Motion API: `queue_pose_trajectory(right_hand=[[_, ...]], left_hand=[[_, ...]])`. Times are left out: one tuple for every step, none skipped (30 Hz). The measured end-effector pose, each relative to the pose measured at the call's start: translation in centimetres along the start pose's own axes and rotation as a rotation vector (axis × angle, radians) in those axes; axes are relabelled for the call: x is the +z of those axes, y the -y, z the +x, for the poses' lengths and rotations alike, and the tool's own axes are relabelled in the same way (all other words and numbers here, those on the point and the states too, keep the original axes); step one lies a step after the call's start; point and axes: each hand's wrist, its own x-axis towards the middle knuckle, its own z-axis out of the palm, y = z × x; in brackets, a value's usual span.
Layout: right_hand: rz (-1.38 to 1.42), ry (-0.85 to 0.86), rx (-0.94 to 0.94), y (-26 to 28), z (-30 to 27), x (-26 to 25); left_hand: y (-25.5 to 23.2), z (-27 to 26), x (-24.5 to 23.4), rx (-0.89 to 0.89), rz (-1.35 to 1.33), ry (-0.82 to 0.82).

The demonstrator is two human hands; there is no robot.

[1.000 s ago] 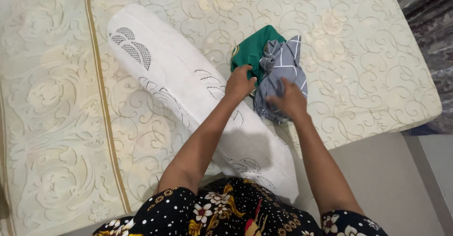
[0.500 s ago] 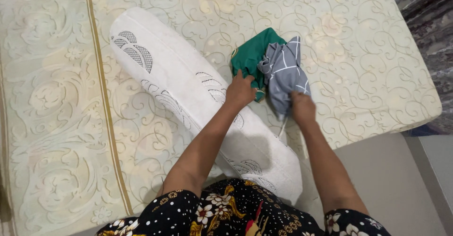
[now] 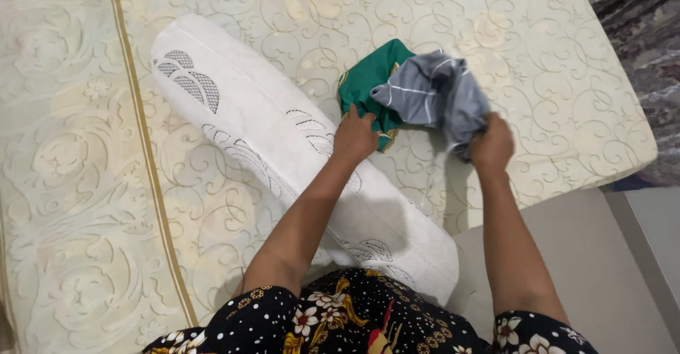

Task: The recorder puts covers on a pillow and a bolster.

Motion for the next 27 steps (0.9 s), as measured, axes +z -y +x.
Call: queue_pose_trajectory(right_hand=[[-0.001,0.000,0.004,1.1,-0.4,0.0],[0.031,0.135,0.030,2.1,-0.7,0.0],[0.065,0.269,0.055,3.2,-1.0,0.0],[0.065,0.269,0.058,4.7,-1.4,-0.4],[0.097,0.306,-0.001,6.2,-1.7,-0.7],[0.130,0.343,-0.060,7.6,-2.1,-1.1],[0.131,0.344,-0.058,8.2,-2.5,-0.5],[0.061,0.361,-0.135,8.7,-2.9,0.0],[-0.008,0.378,-0.214,9.3,-3.2,0.6],[-0.005,0.379,-0.214,9.5,-3.3,1.0],[-0.117,0.397,-0.269,9.8,-3.4,1.4],[-0.228,0.415,-0.322,10.1,-3.4,1.8],[-0.225,0.414,-0.326,10.3,-3.0,2.1],[-0.279,0.399,-0.381,10.6,-2.6,2.3],[-0.334,0.384,-0.434,10.8,-2.2,2.6],[-0.329,0.384,-0.436,11.4,-1.5,3.0],[-0.345,0.379,-0.474,11.9,-0.8,3.3],[-0.361,0.374,-0.513,12.4,-0.1,3.7],[-0.359,0.372,-0.513,12.3,0.3,4.2],[-0.395,0.396,-0.529,12.2,0.8,4.7],[-0.431,0.421,-0.547,12.0,1.2,5.2],[-0.429,0.421,-0.549,10.9,1.1,6.6],[-0.483,0.428,-0.560,9.8,1.0,8.0],[-0.538,0.434,-0.571,8.7,0.8,9.4],[-0.536,0.435,-0.575,6.2,0.4,11.8],[-0.510,0.373,-0.553,3.7,0.0,14.1],[-0.485,0.312,-0.530,1.1,-0.6,16.4]], left_hand=[[0.2,0.1,0.3,0.003,0.001,0.003],[0.3,0.2,0.6,0.009,0.017,-0.003],[0.5,0.4,0.9,0.015,0.033,-0.011],[0.6,0.4,1.0,0.017,0.034,-0.009],[0.8,0.4,1.2,0.026,0.043,-0.004],[0.9,0.5,1.4,0.036,0.051,0.001],[1.0,0.5,1.5,0.035,0.052,0.003],[1.0,0.5,1.6,0.043,0.065,0.004],[1.1,0.6,1.7,0.048,0.079,0.003],[1.1,0.5,1.8,0.047,0.081,0.003],[1.1,0.5,1.8,0.055,0.107,0.009],[1.2,0.4,1.8,0.063,0.132,0.015],[1.1,0.4,1.7,0.060,0.135,0.012],[1.0,0.3,1.6,0.052,0.127,0.019],[0.9,0.2,1.5,0.045,0.119,0.026],[1.0,0.4,1.6,0.042,0.122,0.025],[1.1,0.5,1.7,0.041,0.139,0.045],[1.1,0.6,1.8,0.040,0.156,0.065],[1.1,0.8,1.7,0.040,0.158,0.064],[1.0,0.9,1.6,0.027,0.161,0.087],[1.0,0.9,1.6,0.011,0.161,0.111],[1.2,1.1,2.0,0.009,0.162,0.109],[1.4,1.2,2.3,0.014,0.155,0.106],[1.7,1.4,2.7,0.019,0.149,0.104],[1.6,1.5,2.6,0.015,0.149,0.103],[1.5,1.6,2.5,-0.005,0.148,0.123],[1.4,1.6,2.5,-0.024,0.148,0.145]])
